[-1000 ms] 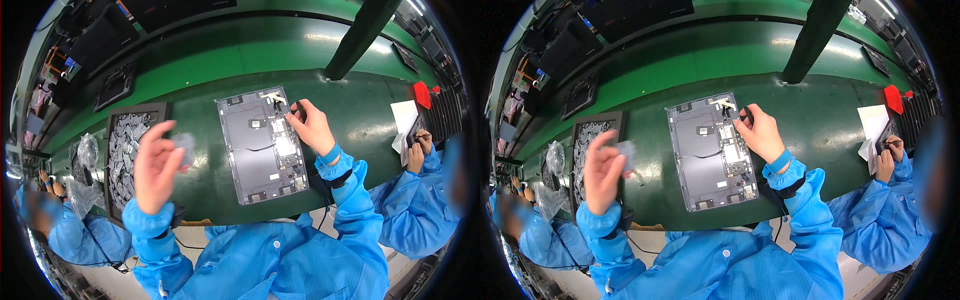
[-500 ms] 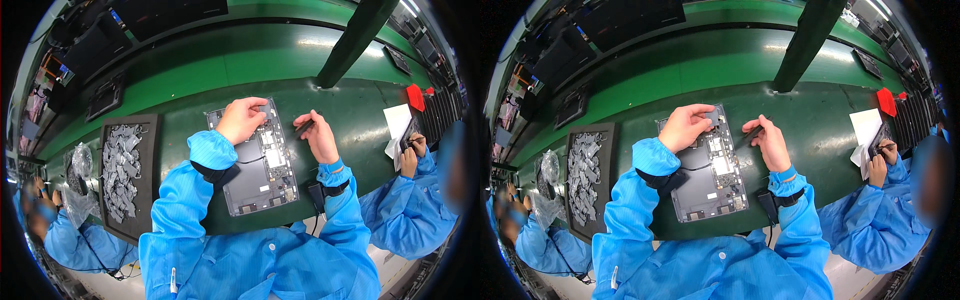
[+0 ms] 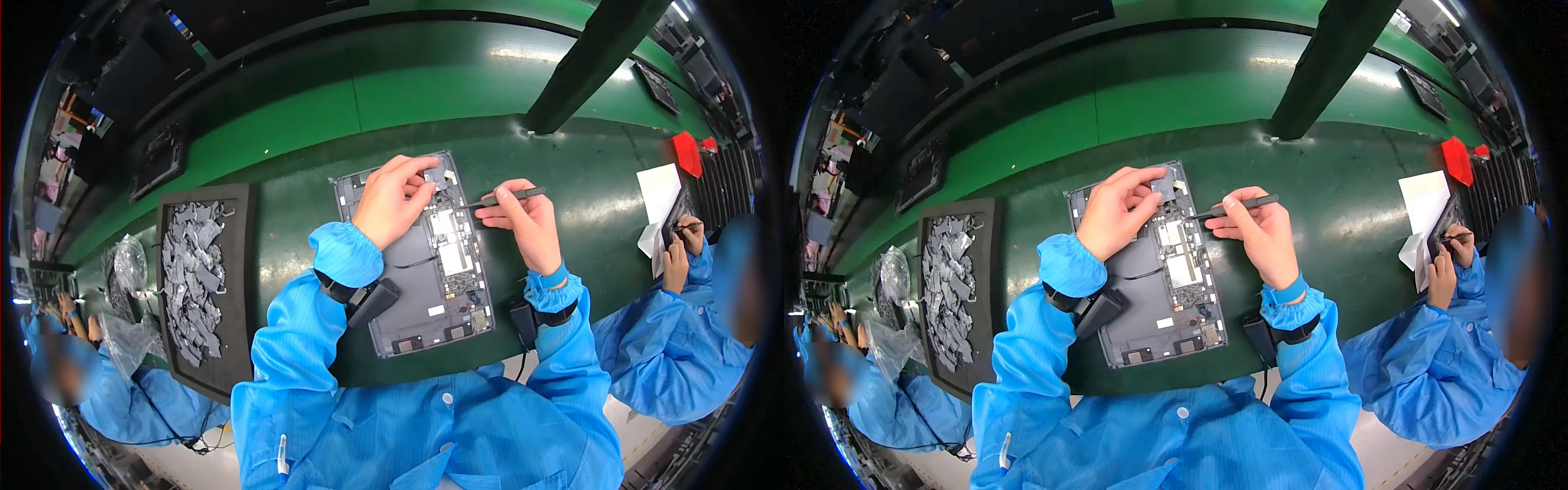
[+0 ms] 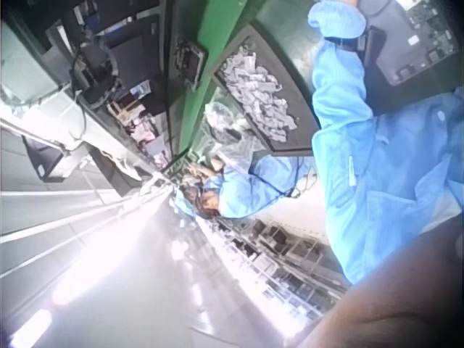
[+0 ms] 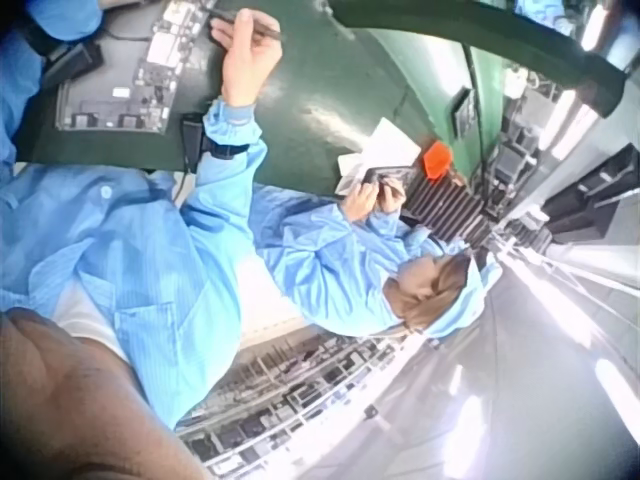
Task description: Assembling the internal components of a laptop or tablet on a manufacturing belt.
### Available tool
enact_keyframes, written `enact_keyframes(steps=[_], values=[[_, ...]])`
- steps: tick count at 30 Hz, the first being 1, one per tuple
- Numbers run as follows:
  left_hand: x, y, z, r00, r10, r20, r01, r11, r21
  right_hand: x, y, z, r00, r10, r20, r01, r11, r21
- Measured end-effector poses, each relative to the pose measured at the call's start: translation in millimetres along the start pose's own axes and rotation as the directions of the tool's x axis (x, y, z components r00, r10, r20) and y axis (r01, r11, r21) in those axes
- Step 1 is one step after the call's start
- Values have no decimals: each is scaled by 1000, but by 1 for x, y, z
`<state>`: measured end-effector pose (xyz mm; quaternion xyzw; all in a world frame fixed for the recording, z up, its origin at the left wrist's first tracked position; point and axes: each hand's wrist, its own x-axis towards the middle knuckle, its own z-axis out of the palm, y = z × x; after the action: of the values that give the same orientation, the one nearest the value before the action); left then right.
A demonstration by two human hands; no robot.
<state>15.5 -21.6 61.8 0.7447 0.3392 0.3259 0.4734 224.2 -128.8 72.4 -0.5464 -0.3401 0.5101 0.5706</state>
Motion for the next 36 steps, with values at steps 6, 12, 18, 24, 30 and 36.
enact_keyframes(steps=[6, 12, 18, 24, 30, 36], values=[[1, 1, -1, 1000, 17, 7, -17, 1000, 22, 0, 0, 4, 1000, -5, -1, 5, 997, -74], [1, 0, 0, 1000, 24, 3, -24, 1000, 0, 3, 5, 4, 1000, 0, -13, -2, 995, -95], [0, 0, 0, 999, 37, 0, -37, 999, -6, 5, 7, 2, 1000, 14, -5, -15, 999, -30], [-6, 8, 4, 975, 182, -129, -164, 976, 142, 5, 11, 0, 999, -9, -31, 9, 1000, -11], [-17, 9, 19, 941, 339, -9, -313, 879, 360, 6, 10, 1, 999, 7, -37, -7, 1000, -17], [-21, 9, 28, 960, 278, -33, -249, 902, 352, 6, 10, 0, 999, -2, -39, 2, 1000, -10]])
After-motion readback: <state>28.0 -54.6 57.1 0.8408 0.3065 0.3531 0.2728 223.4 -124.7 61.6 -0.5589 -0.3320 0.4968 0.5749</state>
